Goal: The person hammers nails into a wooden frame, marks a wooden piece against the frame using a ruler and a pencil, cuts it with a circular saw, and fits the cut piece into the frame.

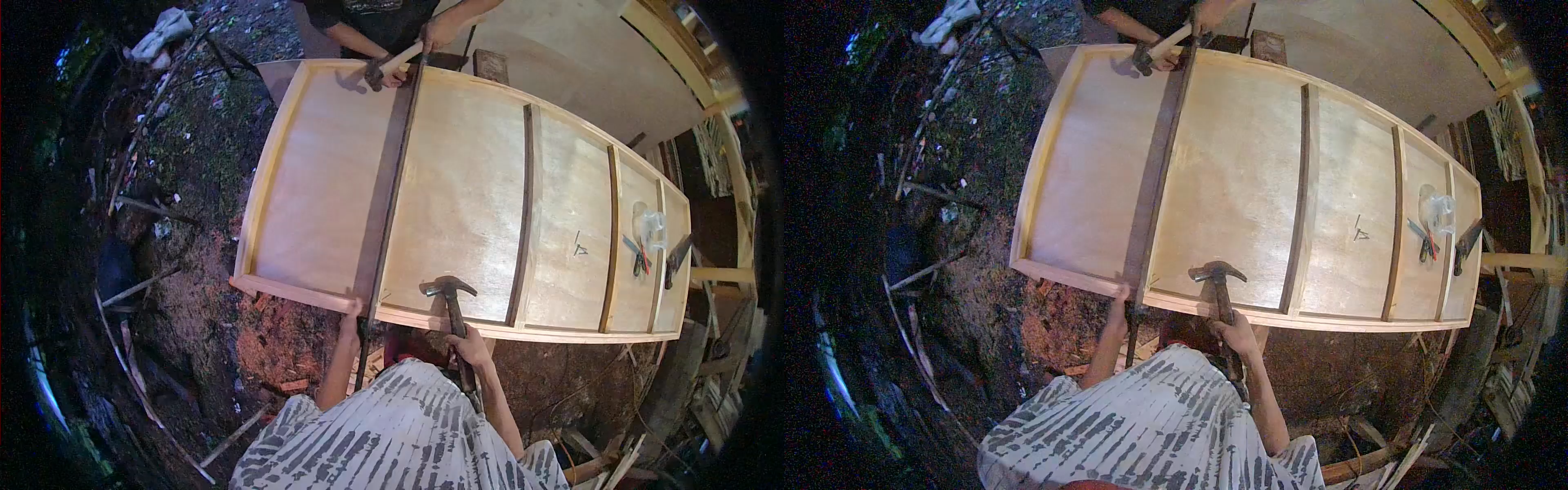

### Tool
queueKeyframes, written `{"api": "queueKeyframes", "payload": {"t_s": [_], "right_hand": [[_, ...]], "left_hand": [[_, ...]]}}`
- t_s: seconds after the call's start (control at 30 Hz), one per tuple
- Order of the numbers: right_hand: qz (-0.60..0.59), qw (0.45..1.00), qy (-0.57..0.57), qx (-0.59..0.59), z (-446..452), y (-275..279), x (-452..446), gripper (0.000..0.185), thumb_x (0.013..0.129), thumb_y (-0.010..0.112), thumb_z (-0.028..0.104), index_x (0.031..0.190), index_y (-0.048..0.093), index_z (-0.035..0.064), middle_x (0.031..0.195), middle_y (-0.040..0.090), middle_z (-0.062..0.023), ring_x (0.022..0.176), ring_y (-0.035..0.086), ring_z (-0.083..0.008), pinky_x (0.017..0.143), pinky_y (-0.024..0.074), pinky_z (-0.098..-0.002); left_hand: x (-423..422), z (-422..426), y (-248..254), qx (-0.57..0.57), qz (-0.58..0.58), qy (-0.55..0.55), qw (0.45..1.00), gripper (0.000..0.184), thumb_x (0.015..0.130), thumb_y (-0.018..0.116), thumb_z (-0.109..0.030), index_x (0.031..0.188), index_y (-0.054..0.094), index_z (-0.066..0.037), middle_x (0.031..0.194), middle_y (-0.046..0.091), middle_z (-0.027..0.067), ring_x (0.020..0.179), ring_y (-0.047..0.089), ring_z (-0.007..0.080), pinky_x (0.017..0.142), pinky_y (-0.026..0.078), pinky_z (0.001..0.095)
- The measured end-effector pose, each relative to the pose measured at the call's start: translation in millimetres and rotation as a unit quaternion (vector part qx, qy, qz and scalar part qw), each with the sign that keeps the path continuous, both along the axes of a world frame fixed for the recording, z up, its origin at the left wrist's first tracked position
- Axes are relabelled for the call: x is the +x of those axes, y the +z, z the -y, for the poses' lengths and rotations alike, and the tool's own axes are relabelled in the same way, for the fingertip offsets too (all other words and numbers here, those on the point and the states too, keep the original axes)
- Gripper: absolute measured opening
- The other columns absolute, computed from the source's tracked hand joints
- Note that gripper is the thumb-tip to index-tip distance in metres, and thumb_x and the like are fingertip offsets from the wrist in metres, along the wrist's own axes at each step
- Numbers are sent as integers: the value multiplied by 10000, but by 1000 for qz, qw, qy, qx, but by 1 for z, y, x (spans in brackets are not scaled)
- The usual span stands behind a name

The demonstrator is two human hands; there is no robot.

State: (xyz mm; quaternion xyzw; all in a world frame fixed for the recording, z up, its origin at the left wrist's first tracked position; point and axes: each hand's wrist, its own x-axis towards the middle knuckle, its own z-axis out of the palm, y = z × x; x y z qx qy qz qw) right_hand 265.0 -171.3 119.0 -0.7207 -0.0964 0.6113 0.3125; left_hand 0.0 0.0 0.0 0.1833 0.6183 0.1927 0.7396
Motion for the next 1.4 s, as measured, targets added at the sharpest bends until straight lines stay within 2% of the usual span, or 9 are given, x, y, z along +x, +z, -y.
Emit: {"api": "queueKeyframes", "payload": {"t_s": [0.17,0.37,0.6,0.8,1.0,1.13,1.3,1.33,1.4], "right_hand": [[34,998,-27,39,28,14,3,248,925,697,102,1135,646,-19,714,629,-31,555,580,-119,510,475,-296],[64,997,21,28,30,-5,1,247,921,713,135,1100,651,-24,750,662,-60,632,632,-128,564,512,-300],[32,999,14,30,25,-3,2,282,919,721,147,1135,662,-25,774,667,-50,665,627,-127,600,509,-304],[61,996,13,70,29,2,2,326,919,732,177,1171,677,-22,789,666,-39,692,612,-125,621,497,-303],[62,995,38,62,24,19,-2,334,968,717,193,1223,675,-19,931,747,-61,709,670,-115,604,539,-276],[50,997,25,46,22,14,1,311,943,720,187,1178,689,-15,861,707,-55,688,646,-121,595,521,-287],[128,987,59,83,35,-21,1,339,934,726,248,1126,692,-28,832,695,-55,673,640,-141,629,533,-327],[168,978,120,34,39,-35,5,377,938,721,276,1141,693,-40,884,725,-71,724,661,-156,680,546,-340],[142,985,87,40,39,-29,0,418,940,720,287,1179,680,-53,929,739,-97,798,683,-167,749,550,-338]], "left_hand": [[14,17,-1,-1,103,84,991,491,987,677,-416,1315,618,-56,1180,679,66,1068,664,235,919,544,369],[-25,15,-118,110,30,57,992,311,1030,587,-316,1158,683,-49,943,731,50,825,712,184,739,588,351],[-16,8,-79,126,47,36,990,360,1014,651,-336,1197,677,-27,1070,708,59,944,668,179,837,533,339],[-4,7,-21,50,87,68,993,692,992,644,-531,1457,516,-35,1335,627,90,1183,604,234,998,490,379],[23,-11,28,9,-44,204,978,848,926,714,-577,1520,457,-30,1454,547,114,1299,524,259,1098,423,439],[6,-11,-42,68,-78,129,986,768,916,743,-538,1451,546,-22,1425,571,126,1296,519,244,1095,429,414],[-8,-8,-98,130,-87,130,979,276,973,710,-354,1065,710,-94,870,582,-31,783,535,108,710,470,316],[-22,-4,-108,143,-10,110,984,211,988,686,-324,1007,708,-115,818,551,-43,752,522,91,675,461,292],[-19,2,-105,167,-137,49,975,276,983,655,-321,1001,708,-50,859,601,8,811,556,147,732,475,338]]}}
